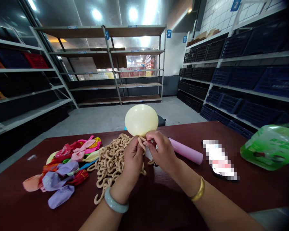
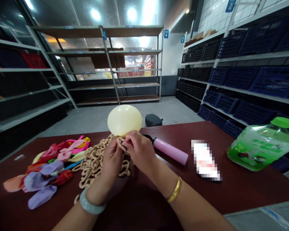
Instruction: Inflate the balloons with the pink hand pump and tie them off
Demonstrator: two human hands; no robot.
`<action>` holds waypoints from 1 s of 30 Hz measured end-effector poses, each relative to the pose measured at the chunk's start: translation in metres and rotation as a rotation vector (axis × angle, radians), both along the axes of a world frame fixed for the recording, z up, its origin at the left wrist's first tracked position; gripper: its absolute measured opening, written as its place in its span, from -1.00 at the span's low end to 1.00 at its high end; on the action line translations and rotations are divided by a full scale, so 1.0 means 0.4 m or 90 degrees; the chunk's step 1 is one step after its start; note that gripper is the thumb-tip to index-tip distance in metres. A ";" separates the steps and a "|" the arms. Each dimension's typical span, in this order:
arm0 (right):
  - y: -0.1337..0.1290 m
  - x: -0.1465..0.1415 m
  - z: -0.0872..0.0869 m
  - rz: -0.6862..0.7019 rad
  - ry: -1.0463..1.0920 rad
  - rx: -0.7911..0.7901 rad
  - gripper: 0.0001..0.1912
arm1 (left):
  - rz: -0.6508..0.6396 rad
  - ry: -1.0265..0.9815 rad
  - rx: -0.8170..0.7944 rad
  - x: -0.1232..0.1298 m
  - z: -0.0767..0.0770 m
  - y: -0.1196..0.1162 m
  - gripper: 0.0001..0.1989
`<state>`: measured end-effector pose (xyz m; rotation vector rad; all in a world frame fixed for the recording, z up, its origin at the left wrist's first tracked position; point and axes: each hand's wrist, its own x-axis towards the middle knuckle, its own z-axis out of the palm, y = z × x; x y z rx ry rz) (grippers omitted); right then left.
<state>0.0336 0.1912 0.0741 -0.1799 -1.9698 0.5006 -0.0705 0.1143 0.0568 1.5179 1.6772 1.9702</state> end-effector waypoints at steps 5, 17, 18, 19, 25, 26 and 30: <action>0.007 0.002 0.012 0.060 0.013 -0.114 -0.90 | 0.027 0.063 0.016 0.000 0.001 -0.004 -0.74; -0.015 0.012 0.028 0.122 0.035 -0.207 -0.91 | 0.061 0.169 0.062 -0.017 -0.015 -0.021 -0.90; -0.014 0.012 0.028 0.122 0.033 -0.199 -0.90 | 0.058 0.182 0.066 -0.019 -0.017 -0.021 -0.91; -0.013 0.013 0.029 0.120 0.029 -0.189 -0.90 | 0.060 0.198 0.069 -0.021 -0.018 -0.020 -0.93; -0.009 0.023 0.046 0.138 0.003 -0.169 -0.96 | 0.114 0.278 0.090 -0.028 -0.022 -0.017 -0.92; -0.009 0.024 0.049 0.138 0.001 -0.176 -0.96 | 0.121 0.283 0.090 -0.029 -0.022 -0.016 -0.91; -0.009 0.021 0.049 0.164 -0.010 -0.311 -0.93 | 0.162 0.294 0.067 -0.032 -0.024 -0.011 -0.91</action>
